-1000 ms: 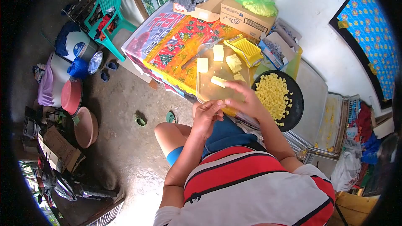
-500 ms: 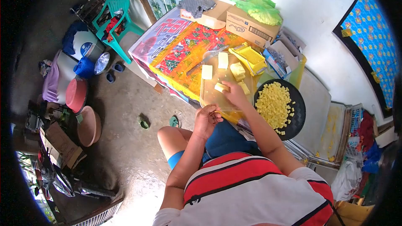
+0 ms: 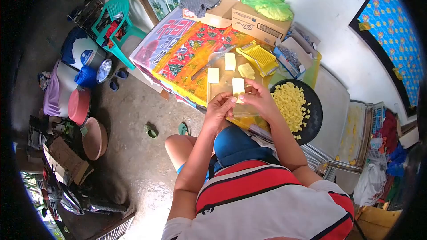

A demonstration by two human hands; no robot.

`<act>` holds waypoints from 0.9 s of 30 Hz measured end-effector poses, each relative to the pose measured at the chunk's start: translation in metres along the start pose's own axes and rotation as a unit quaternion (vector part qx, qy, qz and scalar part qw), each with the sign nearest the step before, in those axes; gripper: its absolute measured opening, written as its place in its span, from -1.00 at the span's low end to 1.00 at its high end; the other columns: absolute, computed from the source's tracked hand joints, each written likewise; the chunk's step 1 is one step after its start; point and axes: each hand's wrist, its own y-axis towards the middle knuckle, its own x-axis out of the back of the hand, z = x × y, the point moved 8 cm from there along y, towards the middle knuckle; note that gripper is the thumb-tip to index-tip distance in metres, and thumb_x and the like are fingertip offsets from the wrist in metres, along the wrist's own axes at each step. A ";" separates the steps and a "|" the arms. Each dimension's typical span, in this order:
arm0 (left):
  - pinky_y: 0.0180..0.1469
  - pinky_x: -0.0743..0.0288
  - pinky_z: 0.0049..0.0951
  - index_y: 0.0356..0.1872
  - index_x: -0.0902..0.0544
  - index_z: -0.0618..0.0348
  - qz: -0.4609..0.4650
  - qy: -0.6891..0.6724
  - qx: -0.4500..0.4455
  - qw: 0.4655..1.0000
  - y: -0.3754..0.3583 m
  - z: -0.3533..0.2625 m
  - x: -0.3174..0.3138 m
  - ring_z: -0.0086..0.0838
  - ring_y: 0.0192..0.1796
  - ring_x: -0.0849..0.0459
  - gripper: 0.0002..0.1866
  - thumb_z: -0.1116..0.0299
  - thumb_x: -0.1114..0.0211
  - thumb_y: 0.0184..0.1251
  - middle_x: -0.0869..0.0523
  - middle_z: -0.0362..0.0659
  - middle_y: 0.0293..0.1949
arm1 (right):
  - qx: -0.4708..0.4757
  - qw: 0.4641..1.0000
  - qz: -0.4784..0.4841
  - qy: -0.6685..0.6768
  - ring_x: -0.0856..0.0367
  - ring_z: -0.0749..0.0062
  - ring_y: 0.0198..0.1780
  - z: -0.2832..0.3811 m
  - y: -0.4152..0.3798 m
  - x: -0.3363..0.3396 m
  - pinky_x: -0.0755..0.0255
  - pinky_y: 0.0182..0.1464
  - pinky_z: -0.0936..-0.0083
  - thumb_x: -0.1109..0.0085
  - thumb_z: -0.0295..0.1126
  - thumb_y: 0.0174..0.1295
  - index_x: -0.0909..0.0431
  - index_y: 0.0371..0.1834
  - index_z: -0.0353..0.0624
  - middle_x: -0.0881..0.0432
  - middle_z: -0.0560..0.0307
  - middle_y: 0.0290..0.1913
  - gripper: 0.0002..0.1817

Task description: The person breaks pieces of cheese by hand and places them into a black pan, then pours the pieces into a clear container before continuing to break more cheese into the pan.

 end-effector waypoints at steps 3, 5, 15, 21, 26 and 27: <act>-0.53 -0.43 -0.63 -0.07 -0.55 0.24 0.032 0.004 -0.007 0.999 -0.002 -0.007 -0.011 -0.65 -0.56 -0.50 -0.70 0.36 -0.35 0.24 -0.60 -0.26 -0.44 | 0.016 1.000 0.003 -0.005 -0.59 0.48 -0.17 0.010 -0.008 -0.002 -0.52 -0.11 0.53 -0.30 -0.53 0.09 -0.25 0.32 -0.28 -0.58 0.05 -0.13 -0.32; -0.54 -0.44 -0.64 -0.07 -0.55 0.26 0.044 -0.006 0.002 0.999 -0.003 -0.007 -0.015 -0.66 -0.57 -0.50 -0.71 0.37 -0.35 0.24 -0.60 -0.27 -0.46 | 0.016 1.000 0.003 -0.004 -0.60 0.48 -0.18 0.015 -0.013 -0.002 -0.52 -0.11 0.53 -0.30 -0.54 0.09 -0.26 0.33 -0.26 -0.59 0.06 -0.15 -0.32; -0.55 -0.47 -0.62 -0.09 -0.55 0.27 0.048 -0.026 0.017 0.998 -0.007 -0.004 -0.017 -0.65 -0.59 -0.52 -0.72 0.37 -0.34 0.24 -0.58 -0.27 -0.54 | -0.014 0.999 0.020 0.023 -0.59 0.49 -0.19 0.018 -0.017 -0.004 -0.56 -0.15 0.54 -0.30 -0.53 0.09 -0.26 0.33 -0.25 -0.59 0.11 -0.20 -0.31; -0.55 -0.47 -0.62 -0.09 -0.54 0.26 0.052 -0.022 0.029 0.998 -0.009 -0.001 -0.018 -0.64 -0.59 -0.52 -0.71 0.34 -0.34 0.25 -0.58 -0.26 -0.54 | -0.035 0.998 0.030 0.046 -0.59 0.48 -0.17 0.008 -0.017 -0.002 -0.56 -0.13 0.52 -0.30 -0.52 0.10 -0.26 0.34 -0.21 -0.57 0.11 -0.17 -0.32; -0.57 -0.46 -0.62 -0.01 -0.51 0.23 0.042 -0.100 0.046 0.993 -0.012 0.003 -0.017 -0.64 -0.61 -0.51 -0.67 0.33 -0.32 0.27 -0.60 -0.22 -0.45 | -0.036 0.998 0.040 0.033 -0.58 0.46 -0.12 0.002 -0.018 -0.002 -0.56 -0.09 0.51 -0.26 -0.52 0.13 -0.27 0.34 -0.18 -0.56 0.10 -0.13 -0.35; -0.57 -0.43 -0.63 0.03 -0.49 0.24 0.046 -0.087 0.031 0.995 -0.013 0.001 -0.017 -0.66 -0.60 -0.49 -0.64 0.35 -0.32 0.27 -0.58 -0.24 -0.47 | -0.038 0.998 0.045 0.020 -0.57 0.46 -0.11 0.003 -0.020 -0.004 -0.55 -0.08 0.50 -0.26 -0.52 0.14 -0.27 0.34 -0.18 -0.56 0.09 -0.11 -0.35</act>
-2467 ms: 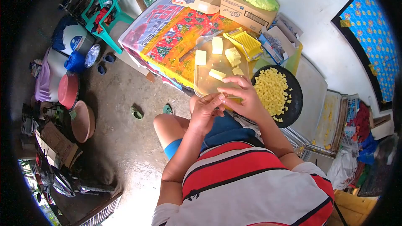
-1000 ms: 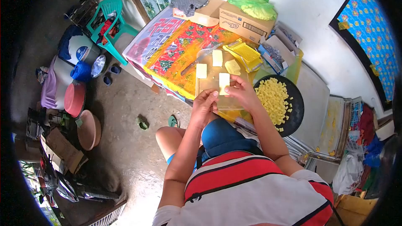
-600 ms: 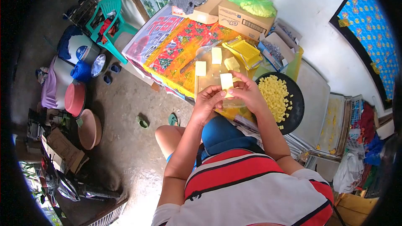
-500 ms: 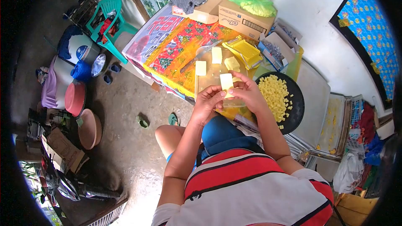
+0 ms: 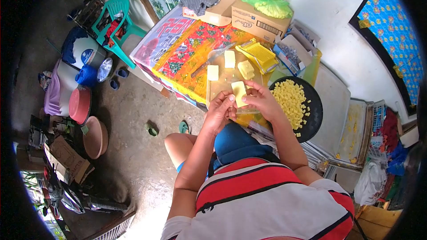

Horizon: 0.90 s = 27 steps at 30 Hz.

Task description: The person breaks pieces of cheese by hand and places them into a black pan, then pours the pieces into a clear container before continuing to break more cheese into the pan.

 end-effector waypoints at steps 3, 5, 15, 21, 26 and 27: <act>-0.59 -0.38 -0.66 0.10 -0.44 0.27 0.015 0.050 -0.033 0.998 -0.001 -0.008 -0.004 -0.69 -0.59 -0.45 -0.58 0.40 -0.33 0.26 -0.53 -0.27 -0.49 | -0.006 1.000 0.005 -0.009 -0.57 0.47 -0.08 0.000 -0.003 -0.005 -0.55 -0.08 0.51 -0.24 -0.51 0.15 -0.28 0.34 -0.13 -0.56 0.09 -0.07 -0.36; -0.58 -0.39 -0.66 0.11 -0.44 0.28 0.021 0.093 -0.036 0.995 -0.004 -0.013 -0.009 -0.69 -0.59 -0.44 -0.58 0.41 -0.32 0.27 -0.53 -0.26 -0.48 | -0.012 1.000 0.011 -0.004 -0.57 0.47 -0.08 0.000 -0.005 -0.009 -0.56 -0.09 0.52 -0.24 -0.51 0.15 -0.28 0.35 -0.09 -0.57 0.09 -0.06 -0.36; -0.55 -0.40 -0.66 0.12 -0.47 0.25 0.055 0.101 -0.035 0.993 -0.011 -0.015 -0.017 -0.70 -0.57 -0.44 -0.60 0.41 -0.29 0.29 -0.55 -0.24 -0.43 | -0.025 0.998 0.048 0.035 -0.60 0.52 -0.18 0.007 -0.011 -0.018 -0.58 -0.15 0.57 -0.18 -0.56 0.16 -0.29 0.37 -0.02 -0.61 0.14 -0.10 -0.35; -0.55 -0.38 -0.69 0.11 -0.47 0.24 0.052 0.107 -0.029 0.992 -0.013 -0.014 -0.019 -0.71 -0.55 -0.45 -0.61 0.37 -0.30 0.30 -0.55 -0.24 -0.43 | -0.023 0.996 0.067 0.059 -0.59 0.51 -0.13 0.009 -0.012 -0.020 -0.58 -0.14 0.57 -0.16 -0.58 0.16 -0.27 0.38 -0.03 -0.60 0.13 -0.08 -0.35; -0.60 -0.32 -0.70 -0.15 -0.55 0.21 -0.010 0.073 -0.024 0.997 -0.011 -0.012 -0.006 -0.73 -0.63 -0.40 -0.77 0.29 -0.30 0.31 -0.50 -0.31 -0.59 | 0.014 0.995 0.099 0.018 -0.55 0.52 -0.06 0.010 -0.014 -0.024 -0.52 -0.05 0.56 -0.14 -0.54 0.22 -0.28 0.35 -0.06 -0.55 0.15 -0.02 -0.41; -0.61 -0.30 -0.70 -0.21 -0.56 0.20 -0.033 0.082 -0.028 0.996 -0.011 -0.013 -0.002 -0.73 -0.65 -0.39 -0.79 0.28 -0.30 0.31 -0.48 -0.32 -0.62 | 0.012 0.995 0.098 -0.007 -0.55 0.53 -0.05 0.011 -0.016 -0.025 -0.50 -0.03 0.57 -0.14 -0.51 0.24 -0.28 0.33 -0.07 -0.54 0.16 -0.01 -0.44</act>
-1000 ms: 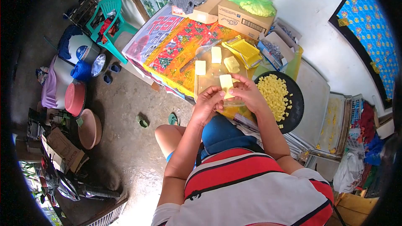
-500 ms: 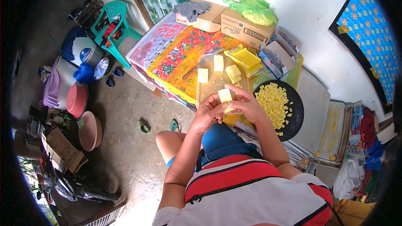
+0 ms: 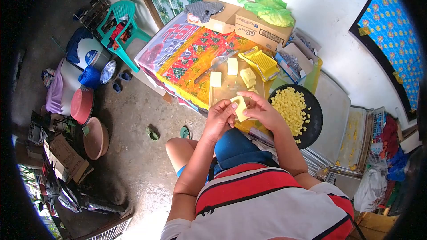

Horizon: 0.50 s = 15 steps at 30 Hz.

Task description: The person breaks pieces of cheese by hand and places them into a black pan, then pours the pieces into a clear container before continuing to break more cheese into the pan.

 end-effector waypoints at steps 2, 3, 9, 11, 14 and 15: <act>-0.63 -0.27 -0.71 -0.31 -0.56 0.19 0.004 0.010 -0.010 1.000 -0.003 -0.005 -0.002 -0.73 -0.68 -0.37 -0.79 0.26 -0.31 0.30 -0.46 -0.33 -0.66 | -0.008 0.999 -0.014 -0.031 -0.53 0.58 -0.06 0.006 -0.002 -0.003 -0.47 -0.05 0.60 -0.13 -0.47 0.27 -0.32 0.29 -0.10 -0.54 0.19 -0.04 -0.51; -0.64 -0.25 -0.71 -0.35 -0.56 0.19 0.005 0.015 -0.016 1.000 -0.004 -0.007 -0.003 -0.73 -0.69 -0.36 -0.79 0.26 -0.32 0.30 -0.44 -0.34 -0.68 | -0.012 0.999 -0.029 -0.038 -0.53 0.61 -0.09 0.011 -0.003 -0.007 -0.45 -0.09 0.63 -0.13 -0.45 0.29 -0.34 0.26 -0.12 -0.55 0.21 -0.08 -0.54; -0.60 -0.30 -0.62 -0.50 -0.53 0.17 0.013 0.060 0.013 0.998 -0.011 -0.004 -0.006 -0.66 -0.65 -0.41 -0.75 0.27 -0.28 0.32 -0.47 -0.30 -0.66 | 0.044 0.986 -0.065 -0.147 -0.46 0.75 -0.28 0.007 0.002 0.003 -0.33 -0.26 0.73 -0.13 -0.38 0.32 -0.48 0.11 -0.21 -0.56 0.33 -0.32 -0.68; -0.60 -0.28 -0.61 -0.51 -0.53 0.18 0.004 0.057 0.002 0.998 -0.010 -0.004 -0.005 -0.65 -0.66 -0.40 -0.74 0.26 -0.27 0.32 -0.45 -0.30 -0.69 | 0.050 0.986 -0.070 -0.141 -0.45 0.76 -0.31 0.009 0.001 0.001 -0.32 -0.27 0.74 -0.13 -0.37 0.32 -0.50 0.09 -0.21 -0.57 0.34 -0.34 -0.69; -0.60 -0.27 -0.62 -0.51 -0.53 0.19 0.005 0.053 0.001 0.999 -0.012 -0.008 -0.008 -0.63 -0.68 -0.39 -0.74 0.27 -0.25 0.33 -0.43 -0.29 -0.72 | 0.068 0.988 -0.069 -0.124 -0.48 0.76 -0.31 0.009 0.001 0.000 -0.34 -0.26 0.74 -0.13 -0.37 0.32 -0.51 0.09 -0.21 -0.59 0.33 -0.32 -0.70; -0.60 -0.27 -0.62 -0.51 -0.54 0.19 0.009 0.052 0.002 0.999 -0.013 -0.009 -0.009 -0.63 -0.68 -0.38 -0.74 0.27 -0.25 0.33 -0.43 -0.29 -0.73 | 0.071 0.989 -0.069 -0.111 -0.49 0.76 -0.30 0.006 0.002 0.001 -0.35 -0.25 0.75 -0.13 -0.38 0.32 -0.51 0.09 -0.21 -0.60 0.32 -0.31 -0.70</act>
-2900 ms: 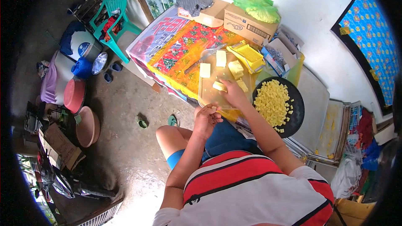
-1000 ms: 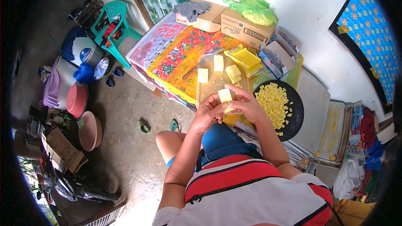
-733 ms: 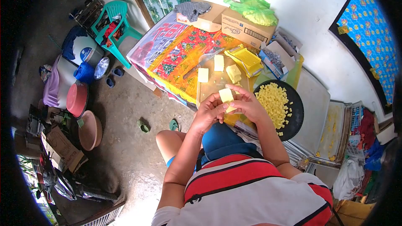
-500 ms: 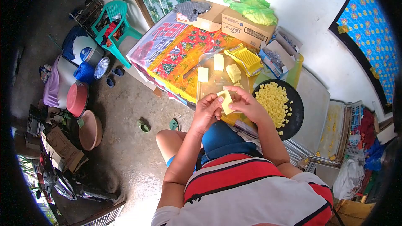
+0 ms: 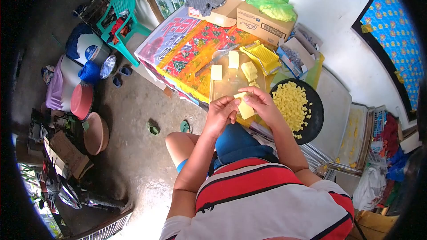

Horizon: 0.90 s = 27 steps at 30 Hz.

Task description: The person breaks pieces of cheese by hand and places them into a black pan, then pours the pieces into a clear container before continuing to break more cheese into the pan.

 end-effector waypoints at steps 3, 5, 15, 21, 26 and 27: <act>-0.65 -0.15 -0.70 -0.42 -0.58 0.21 0.008 -0.019 -0.015 1.000 0.001 0.002 0.000 -0.72 -0.68 -0.34 -0.77 0.25 -0.29 0.32 -0.42 -0.32 -0.70 | -0.002 1.000 -0.004 0.017 -0.51 0.76 -0.28 -0.002 0.000 0.001 -0.36 -0.23 0.74 -0.12 -0.39 0.32 -0.51 0.08 -0.21 -0.62 0.30 -0.29 -0.70; -0.65 -0.16 -0.70 -0.43 -0.58 0.20 0.005 -0.016 -0.011 1.000 0.000 0.003 0.000 -0.71 -0.68 -0.34 -0.75 0.23 -0.28 0.32 -0.42 -0.32 -0.71 | -0.008 1.000 -0.004 0.020 -0.52 0.75 -0.27 0.000 -0.001 0.000 -0.37 -0.22 0.74 -0.12 -0.40 0.32 -0.51 0.09 -0.21 -0.62 0.28 -0.28 -0.70; -0.56 -0.33 -0.60 -0.35 -0.54 0.16 -0.003 -0.043 -0.043 0.998 0.003 0.000 0.008 -0.64 -0.58 -0.44 -0.74 0.16 -0.23 0.35 -0.57 -0.27 -0.50 | 0.024 1.000 0.009 0.015 -0.51 0.72 -0.20 0.002 -0.004 -0.003 -0.39 -0.15 0.72 -0.13 -0.43 0.32 -0.46 0.13 -0.25 -0.57 0.29 -0.23 -0.67; -0.57 -0.31 -0.61 -0.33 -0.53 0.16 -0.006 -0.036 -0.037 0.999 0.003 0.001 0.009 -0.65 -0.60 -0.42 -0.78 0.22 -0.24 0.36 -0.55 -0.27 -0.52 | 0.017 0.999 0.027 0.005 -0.51 0.73 -0.19 -0.001 -0.003 -0.005 -0.39 -0.16 0.74 -0.15 -0.46 0.29 -0.42 0.20 -0.21 -0.57 0.28 -0.20 -0.60; -0.63 -0.28 -0.67 -0.24 -0.54 0.23 -0.025 -0.063 -0.031 0.997 0.003 0.004 0.009 -0.70 -0.64 -0.39 -0.76 0.24 -0.27 0.34 -0.49 -0.30 -0.58 | -0.008 0.997 0.051 0.065 -0.54 0.68 -0.18 0.003 -0.006 -0.007 -0.42 -0.15 0.71 -0.19 -0.49 0.25 -0.28 0.35 -0.15 -0.58 0.24 -0.16 -0.43; -0.63 -0.28 -0.68 -0.19 -0.54 0.24 -0.018 -0.056 -0.027 0.998 0.004 0.006 0.009 -0.70 -0.63 -0.39 -0.74 0.24 -0.27 0.34 -0.49 -0.29 -0.57 | -0.011 0.997 0.043 0.062 -0.54 0.66 -0.17 0.004 -0.006 -0.005 -0.43 -0.13 0.70 -0.19 -0.50 0.24 -0.25 0.37 -0.14 -0.58 0.22 -0.15 -0.40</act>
